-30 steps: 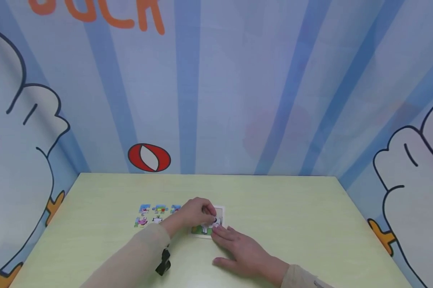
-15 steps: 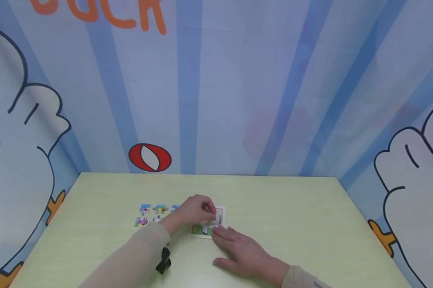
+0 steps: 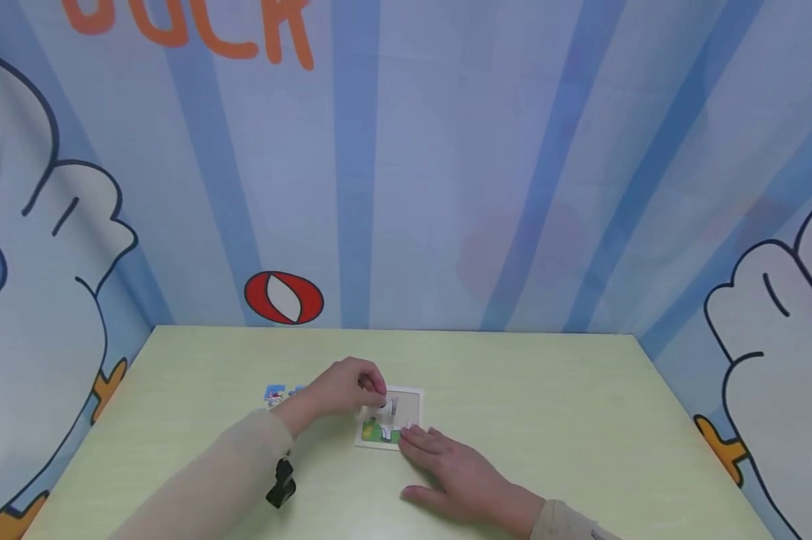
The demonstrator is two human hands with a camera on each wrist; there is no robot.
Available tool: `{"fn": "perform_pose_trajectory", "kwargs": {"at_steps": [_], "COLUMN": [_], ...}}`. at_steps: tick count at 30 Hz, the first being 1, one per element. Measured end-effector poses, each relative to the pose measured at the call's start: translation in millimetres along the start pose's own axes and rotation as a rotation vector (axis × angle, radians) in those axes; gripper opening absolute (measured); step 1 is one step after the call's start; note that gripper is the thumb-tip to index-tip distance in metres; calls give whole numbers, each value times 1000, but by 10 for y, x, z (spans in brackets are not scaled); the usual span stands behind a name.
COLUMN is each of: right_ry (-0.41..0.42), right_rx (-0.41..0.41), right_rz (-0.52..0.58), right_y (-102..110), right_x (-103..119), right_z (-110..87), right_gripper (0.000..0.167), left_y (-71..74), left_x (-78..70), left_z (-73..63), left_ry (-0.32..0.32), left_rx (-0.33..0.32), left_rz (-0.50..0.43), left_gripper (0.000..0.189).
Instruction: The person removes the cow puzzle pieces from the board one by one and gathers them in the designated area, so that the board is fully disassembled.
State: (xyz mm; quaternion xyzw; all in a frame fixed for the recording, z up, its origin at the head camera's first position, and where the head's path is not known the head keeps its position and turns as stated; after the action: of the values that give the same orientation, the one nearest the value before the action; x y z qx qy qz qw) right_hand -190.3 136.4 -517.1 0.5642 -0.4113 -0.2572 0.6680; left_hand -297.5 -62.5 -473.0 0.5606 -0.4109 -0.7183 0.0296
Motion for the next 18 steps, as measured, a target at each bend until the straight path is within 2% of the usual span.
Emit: {"fn": "perform_pose_trajectory", "kwargs": {"at_steps": [9,18], "right_ry": [-5,-7], "right_rx": [-10,-7], "right_rz": [-13,-20], "right_y": [2,-8], "right_x": [4,8], "right_z": [-5,-16], "right_gripper": [72,72], "left_y": [266,416], "left_x": [143,307], "left_z": [-234,-488], "left_ry": [39,91], "left_rx": [-4,-22], "left_rz": [27,42], "left_gripper": [10,12]}}
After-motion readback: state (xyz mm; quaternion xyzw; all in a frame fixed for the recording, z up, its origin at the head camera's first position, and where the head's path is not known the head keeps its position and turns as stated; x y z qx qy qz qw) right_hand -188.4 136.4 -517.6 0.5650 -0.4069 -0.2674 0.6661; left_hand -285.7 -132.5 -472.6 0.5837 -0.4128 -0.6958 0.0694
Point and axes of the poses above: each hand's wrist, its own z-axis towards the middle knuckle, its own y-axis out of the back of the hand, x = y × z, the point moved 5 cm from there along z, towards the middle knuckle, and after that the axes turned 14 degrees about -y, right-handed, at the moved point
